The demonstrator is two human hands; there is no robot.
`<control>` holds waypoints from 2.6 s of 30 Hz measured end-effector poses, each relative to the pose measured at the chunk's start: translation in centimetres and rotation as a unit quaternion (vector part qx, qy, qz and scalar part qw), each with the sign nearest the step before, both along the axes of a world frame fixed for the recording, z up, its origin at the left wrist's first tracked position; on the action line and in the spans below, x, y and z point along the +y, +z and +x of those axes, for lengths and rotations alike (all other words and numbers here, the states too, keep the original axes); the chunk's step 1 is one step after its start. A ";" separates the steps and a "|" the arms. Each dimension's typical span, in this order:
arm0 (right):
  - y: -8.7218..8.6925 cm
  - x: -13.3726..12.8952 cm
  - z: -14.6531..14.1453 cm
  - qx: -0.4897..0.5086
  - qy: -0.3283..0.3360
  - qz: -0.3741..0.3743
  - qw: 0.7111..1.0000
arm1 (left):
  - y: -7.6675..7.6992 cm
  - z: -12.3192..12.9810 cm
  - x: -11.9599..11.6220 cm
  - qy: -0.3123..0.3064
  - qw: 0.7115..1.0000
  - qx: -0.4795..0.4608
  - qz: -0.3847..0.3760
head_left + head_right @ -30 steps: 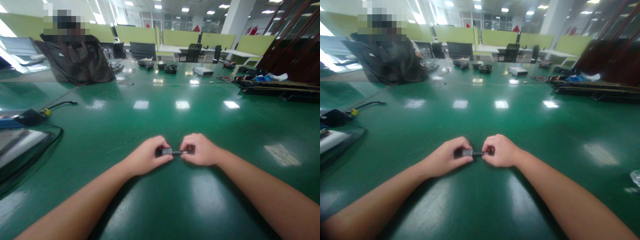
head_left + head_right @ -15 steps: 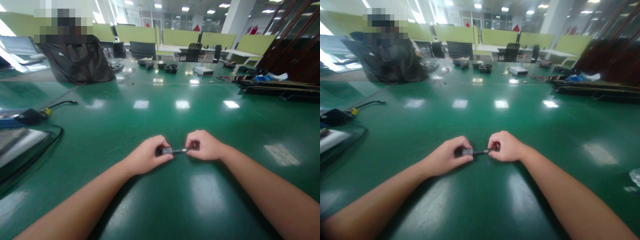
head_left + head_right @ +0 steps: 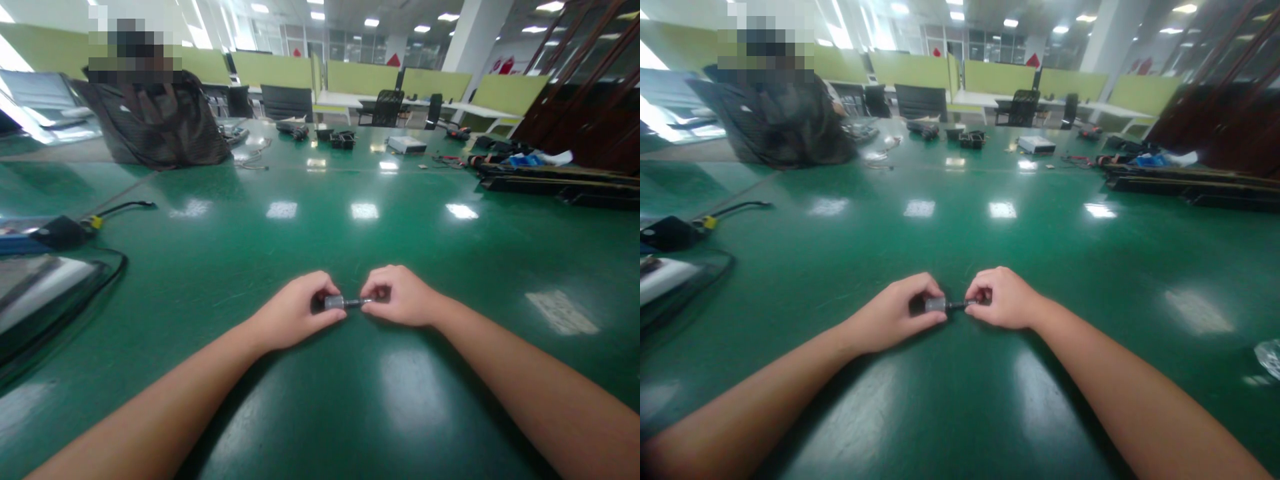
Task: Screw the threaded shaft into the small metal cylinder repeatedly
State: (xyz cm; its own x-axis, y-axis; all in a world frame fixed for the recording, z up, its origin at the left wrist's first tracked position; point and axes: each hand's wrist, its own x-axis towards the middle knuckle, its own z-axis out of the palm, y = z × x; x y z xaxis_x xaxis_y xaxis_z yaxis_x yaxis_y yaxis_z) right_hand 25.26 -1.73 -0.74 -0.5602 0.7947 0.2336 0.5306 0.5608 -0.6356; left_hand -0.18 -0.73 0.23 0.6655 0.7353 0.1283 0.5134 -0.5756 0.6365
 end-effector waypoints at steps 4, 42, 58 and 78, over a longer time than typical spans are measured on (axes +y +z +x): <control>-0.1 -0.6 -1.4 0.008 0.014 0.010 1.000 | 0.0 0.1 0.1 -0.007 1.000 0.005 0.008; 0.0 -0.6 -1.1 0.009 0.037 0.054 0.998 | 0.0 0.3 0.2 -0.006 0.999 0.024 0.026; -0.1 -0.6 -1.0 -0.007 0.024 0.040 0.999 | 0.0 0.4 0.3 -0.007 1.000 0.016 0.022; -0.4 -0.3 -0.3 -0.013 0.012 0.056 0.998 | -0.1 0.4 0.3 -0.008 1.000 0.014 0.021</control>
State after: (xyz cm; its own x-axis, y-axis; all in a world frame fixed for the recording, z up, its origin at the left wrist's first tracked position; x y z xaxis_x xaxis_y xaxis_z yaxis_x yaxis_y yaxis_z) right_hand 24.92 -2.01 -1.11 -0.5858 0.7507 0.3054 0.5310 0.6402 -0.5551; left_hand 0.22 -0.46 0.16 0.6810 0.7189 0.1394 0.5209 -0.6094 0.5977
